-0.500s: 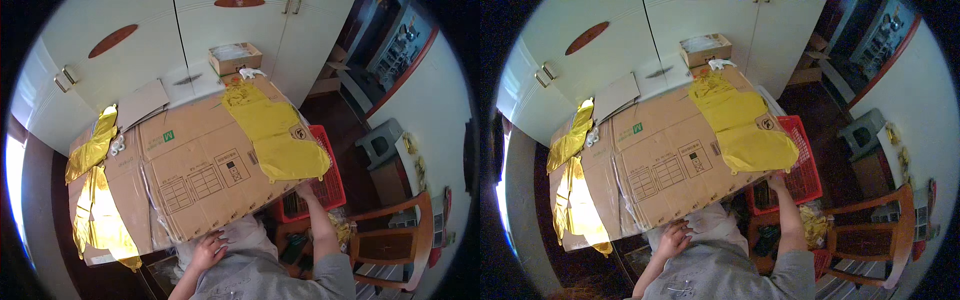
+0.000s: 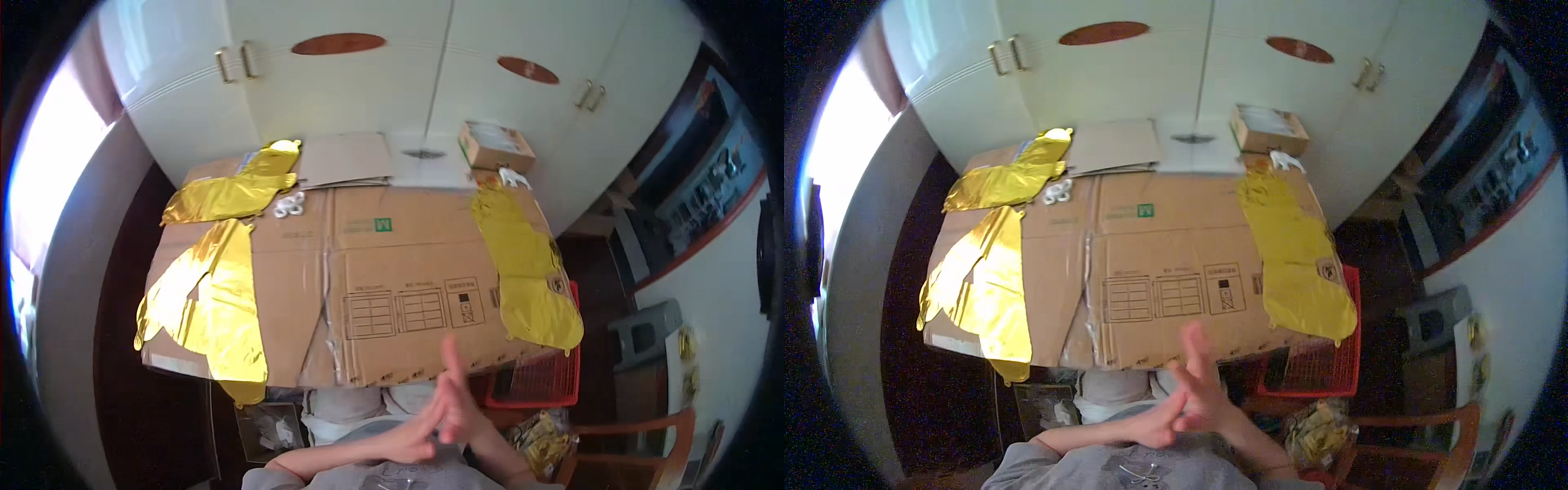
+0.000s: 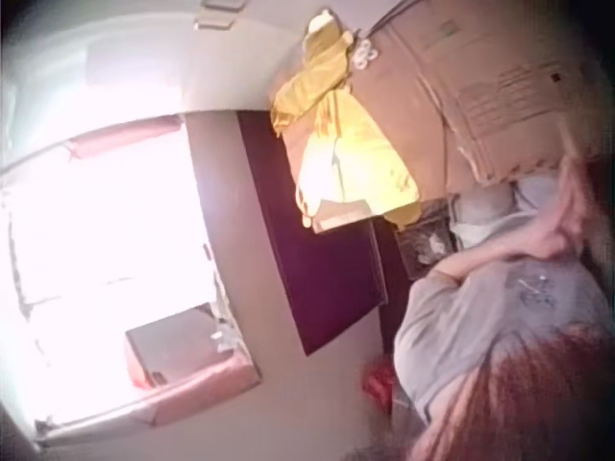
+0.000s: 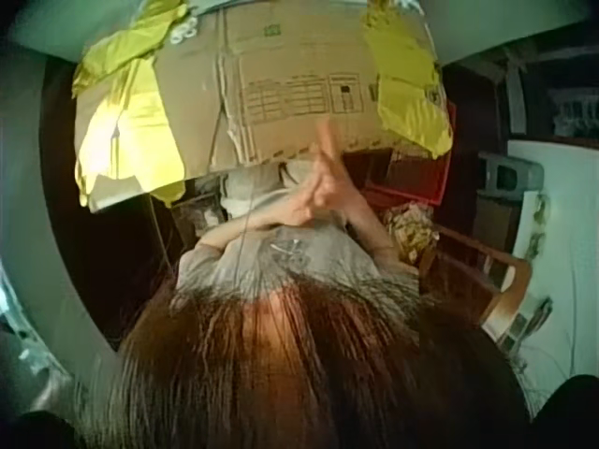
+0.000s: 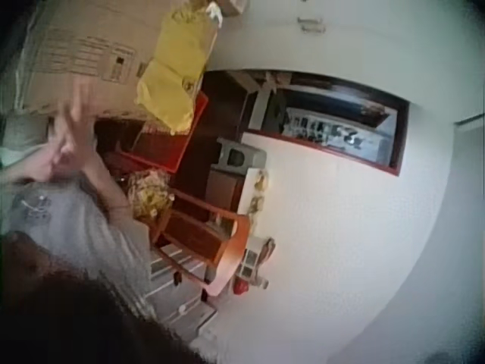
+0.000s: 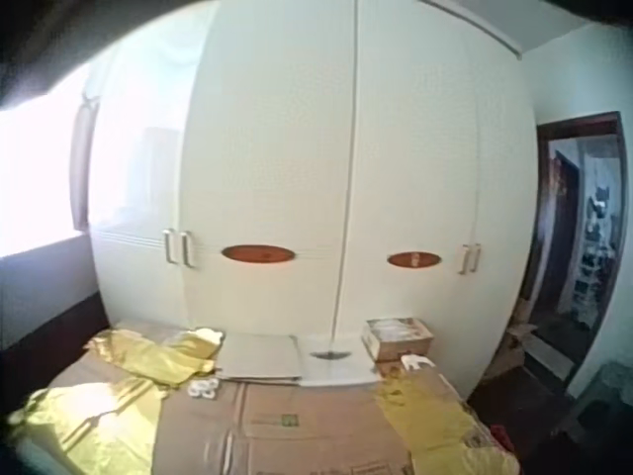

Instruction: Organizing and smoothing out deflated gold foil balloons on a cardboard workspace.

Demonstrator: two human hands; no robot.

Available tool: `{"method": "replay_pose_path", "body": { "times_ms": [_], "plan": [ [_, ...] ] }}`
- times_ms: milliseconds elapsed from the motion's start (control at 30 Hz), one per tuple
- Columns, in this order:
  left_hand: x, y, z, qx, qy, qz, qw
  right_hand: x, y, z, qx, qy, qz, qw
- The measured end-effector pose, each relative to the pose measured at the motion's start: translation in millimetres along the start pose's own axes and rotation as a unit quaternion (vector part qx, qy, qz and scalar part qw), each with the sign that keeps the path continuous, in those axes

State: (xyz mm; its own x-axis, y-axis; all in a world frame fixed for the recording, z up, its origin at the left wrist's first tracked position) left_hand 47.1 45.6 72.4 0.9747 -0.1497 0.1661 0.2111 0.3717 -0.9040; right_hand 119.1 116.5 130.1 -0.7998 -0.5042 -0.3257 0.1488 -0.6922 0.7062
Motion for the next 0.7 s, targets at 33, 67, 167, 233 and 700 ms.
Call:
{"method": "replay_pose_path", "body": {
  "times_ms": [33,67,167,233,700],
  "plan": [
    [0,-18,1,0.022,-0.044,0.010,0.999,18,1,11,-0.008,0.003,0.028,1.000],
    [-2,-29,2,0.045,-0.088,0.020,0.995,36,5,18,-0.011,0.021,0.058,0.998],
    [-29,-45,25,0.292,-0.249,-0.033,0.923,79,19,36,-0.019,0.071,0.139,0.987],
    [-44,-59,40,0.497,-0.320,-0.042,0.805,96,19,42,-0.024,0.090,0.168,0.981],
    [-96,-36,46,-0.029,-0.336,-0.172,0.926,84,5,97,-0.095,0.198,-0.078,0.972]
  ]
}}
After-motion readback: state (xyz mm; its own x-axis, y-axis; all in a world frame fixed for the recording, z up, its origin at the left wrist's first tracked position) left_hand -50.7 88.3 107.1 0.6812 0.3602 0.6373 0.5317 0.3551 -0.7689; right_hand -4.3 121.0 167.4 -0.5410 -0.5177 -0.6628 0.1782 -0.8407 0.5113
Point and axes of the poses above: each hand's wrist, its own z-axis towards the middle knuckle, its own x-axis out of the palm, y = z × x, the point moved 5 cm from there along z, towards the middle knuckle, and after that the axes turned 7 degrees about -y, right-handed, at the moved point
